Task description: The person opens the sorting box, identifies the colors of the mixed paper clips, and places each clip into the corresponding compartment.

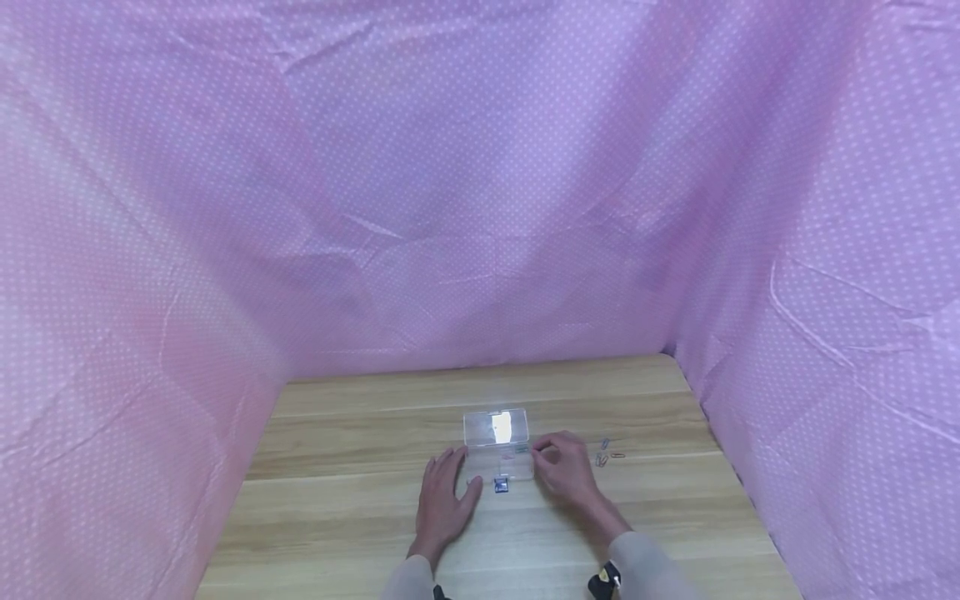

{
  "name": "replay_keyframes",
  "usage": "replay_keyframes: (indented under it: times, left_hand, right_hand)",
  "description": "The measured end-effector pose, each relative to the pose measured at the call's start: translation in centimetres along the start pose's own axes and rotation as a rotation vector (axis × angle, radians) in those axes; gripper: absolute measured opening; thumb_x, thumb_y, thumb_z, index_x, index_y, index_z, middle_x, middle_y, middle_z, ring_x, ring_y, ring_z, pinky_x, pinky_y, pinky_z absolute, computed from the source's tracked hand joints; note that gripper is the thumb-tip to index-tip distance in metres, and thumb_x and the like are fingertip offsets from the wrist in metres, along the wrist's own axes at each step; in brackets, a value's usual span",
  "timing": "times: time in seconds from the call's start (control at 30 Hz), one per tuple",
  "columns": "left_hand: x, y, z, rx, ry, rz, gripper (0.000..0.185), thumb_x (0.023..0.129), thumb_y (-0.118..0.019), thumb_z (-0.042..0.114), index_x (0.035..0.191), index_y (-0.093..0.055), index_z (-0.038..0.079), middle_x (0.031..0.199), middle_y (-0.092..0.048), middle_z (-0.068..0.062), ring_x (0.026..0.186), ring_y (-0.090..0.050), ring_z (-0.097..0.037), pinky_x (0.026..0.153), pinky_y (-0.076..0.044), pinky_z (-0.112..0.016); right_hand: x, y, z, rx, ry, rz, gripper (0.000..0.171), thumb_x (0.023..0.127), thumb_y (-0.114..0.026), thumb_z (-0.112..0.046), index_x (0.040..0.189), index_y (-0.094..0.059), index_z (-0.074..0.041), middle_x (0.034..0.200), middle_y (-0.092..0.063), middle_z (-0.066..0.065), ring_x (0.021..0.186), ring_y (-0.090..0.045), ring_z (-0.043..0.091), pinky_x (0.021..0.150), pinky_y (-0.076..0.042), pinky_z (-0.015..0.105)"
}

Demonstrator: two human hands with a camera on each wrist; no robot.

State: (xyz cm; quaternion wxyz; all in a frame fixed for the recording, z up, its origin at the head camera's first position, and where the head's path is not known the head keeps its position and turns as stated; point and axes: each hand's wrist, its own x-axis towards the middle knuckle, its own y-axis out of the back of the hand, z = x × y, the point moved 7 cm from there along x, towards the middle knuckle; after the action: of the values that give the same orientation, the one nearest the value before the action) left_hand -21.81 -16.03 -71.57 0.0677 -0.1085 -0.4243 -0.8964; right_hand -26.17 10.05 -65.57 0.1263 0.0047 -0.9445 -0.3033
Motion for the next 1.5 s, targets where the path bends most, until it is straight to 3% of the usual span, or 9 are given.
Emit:
replay_keyframes:
  times: [0.3, 0.77, 0.97, 1.3, 1.5]
  left_hand:
    - [0.0, -0.2, -0.4, -0.010, 0.014, -0.027, 0.064, 0.104, -0.075, 0.047, 0.161, -0.062, 0.019, 0.161, -0.070, -0.007, 0.160, -0.056, -0.036, 0.144, -0.029, -0.061]
    - [0.1, -0.2, -0.3, -0.033, 0.009, -0.040, 0.065, 0.105, -0.074, 0.047, 0.162, -0.060, 0.020, 0.163, -0.067, -0.008, 0.161, -0.054, -0.036, 0.145, -0.026, -0.061]
    - [0.2, -0.3, -0.3, -0.020, 0.006, -0.037, 0.065, 0.105, -0.074, 0.045, 0.163, -0.060, 0.019, 0.163, -0.068, -0.008, 0.161, -0.054, -0.035, 0.145, -0.027, -0.061]
    - [0.0, 0.0, 0.0, -0.028, -0.012, -0.006, 0.065, 0.104, -0.076, 0.045, 0.161, -0.062, 0.018, 0.160, -0.070, -0.010, 0.159, -0.056, -0.037, 0.143, -0.030, -0.064]
    - [0.0, 0.3, 0.3, -0.022, -0.030, 0.011, 0.064, 0.104, -0.075, 0.044, 0.159, -0.063, 0.015, 0.158, -0.071, -0.011, 0.156, -0.059, -0.038, 0.141, -0.033, -0.065]
  right_hand:
    - [0.4, -1.5, -1.2, 0.002, 0.067, -0.001, 0.013, 0.091, -0.089, -0.002, 0.101, -0.083, -0.008, 0.100, -0.082, 0.000, 0.099, -0.076, 0.020, 0.100, -0.069, 0.041]
    - [1.1, -3.9, -1.6, 0.010, -0.012, -0.104, 0.007, 0.100, -0.081, -0.009, 0.106, -0.083, -0.012, 0.107, -0.079, -0.001, 0.108, -0.071, 0.017, 0.110, -0.062, 0.048]
    - [1.1, -4.5, -1.5, -0.003, -0.060, -0.132, 0.009, 0.103, -0.077, -0.014, 0.109, -0.082, -0.011, 0.109, -0.076, -0.004, 0.109, -0.066, 0.015, 0.106, -0.063, 0.044]
    - [1.1, -5.0, -1.4, -0.033, -0.039, -0.125, 0.005, 0.103, -0.078, -0.014, 0.106, -0.082, -0.016, 0.107, -0.076, -0.006, 0.108, -0.064, 0.013, 0.106, -0.061, 0.044]
    - [1.1, -5.2, -1.4, -0.054, -0.009, -0.116, 0.018, 0.104, -0.078, -0.015, 0.121, -0.082, -0.011, 0.117, -0.079, 0.003, 0.115, -0.068, 0.021, 0.109, -0.062, 0.051]
